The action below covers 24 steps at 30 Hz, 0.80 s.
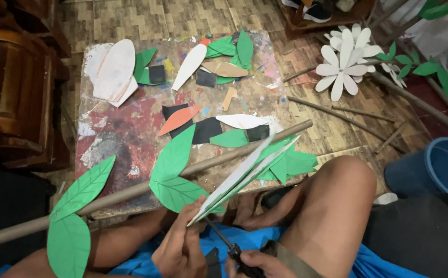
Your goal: The person is crafting a large decorative flower by cutting out green foam leaves and white petals and attaching them to a wooden stick.
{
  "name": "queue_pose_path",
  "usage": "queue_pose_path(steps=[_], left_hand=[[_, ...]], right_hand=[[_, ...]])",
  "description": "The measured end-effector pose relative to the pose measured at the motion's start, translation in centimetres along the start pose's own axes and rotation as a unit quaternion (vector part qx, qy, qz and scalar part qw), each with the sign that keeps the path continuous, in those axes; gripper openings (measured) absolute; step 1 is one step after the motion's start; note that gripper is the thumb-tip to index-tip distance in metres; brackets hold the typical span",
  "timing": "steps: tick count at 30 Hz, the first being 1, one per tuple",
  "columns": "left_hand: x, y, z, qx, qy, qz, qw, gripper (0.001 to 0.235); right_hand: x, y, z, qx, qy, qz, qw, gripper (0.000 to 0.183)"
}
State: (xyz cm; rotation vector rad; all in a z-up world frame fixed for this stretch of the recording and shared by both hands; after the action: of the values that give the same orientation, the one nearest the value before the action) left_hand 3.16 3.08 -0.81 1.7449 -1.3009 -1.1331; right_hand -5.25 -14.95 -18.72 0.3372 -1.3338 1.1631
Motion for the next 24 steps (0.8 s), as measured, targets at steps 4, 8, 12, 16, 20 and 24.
queue_pose_path(steps=[4,8,12,16,20,24], left_hand=[[0.4,-0.7,0.6,-0.036,0.034,-0.014,0.999,0.025],[1.2,-4.8,3.1,-0.175,0.104,0.088,0.975,0.027],[3.7,-8.1,6.4,-0.282,0.031,0.251,0.925,0.034],[8.7,-10.6,12.4,-0.318,-0.115,0.396,0.854,0.020],[9.5,-12.2,14.6,-0.430,-0.145,0.324,0.830,0.027],[8.9,-13.2,13.8,-0.367,-0.284,0.428,0.775,0.021]], right_hand=[[2.5,-1.7,1.0,0.032,0.061,0.175,0.982,0.036],[2.7,-2.7,1.1,-0.034,0.057,0.309,0.949,0.013],[-4.0,-2.9,4.4,-0.276,0.313,0.145,0.897,0.012],[-3.7,-5.5,6.4,-0.420,0.233,0.041,0.876,0.019],[-2.1,-6.5,6.9,-0.393,0.334,0.074,0.854,0.017],[-1.7,-7.0,6.5,-0.367,0.310,0.040,0.876,0.011]])
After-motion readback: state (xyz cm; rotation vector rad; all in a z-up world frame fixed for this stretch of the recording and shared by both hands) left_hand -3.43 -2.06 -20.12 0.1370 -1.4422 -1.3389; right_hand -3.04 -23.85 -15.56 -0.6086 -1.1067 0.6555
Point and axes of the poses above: each hand's wrist, its own z-axis away from the middle knuckle, its own x-axis out of the palm, y = z × x, the point moved 4 cm from there along -z, towards the middle knuckle, and after that the axes turned 13 degrees about -y, right-handed, at the moved point
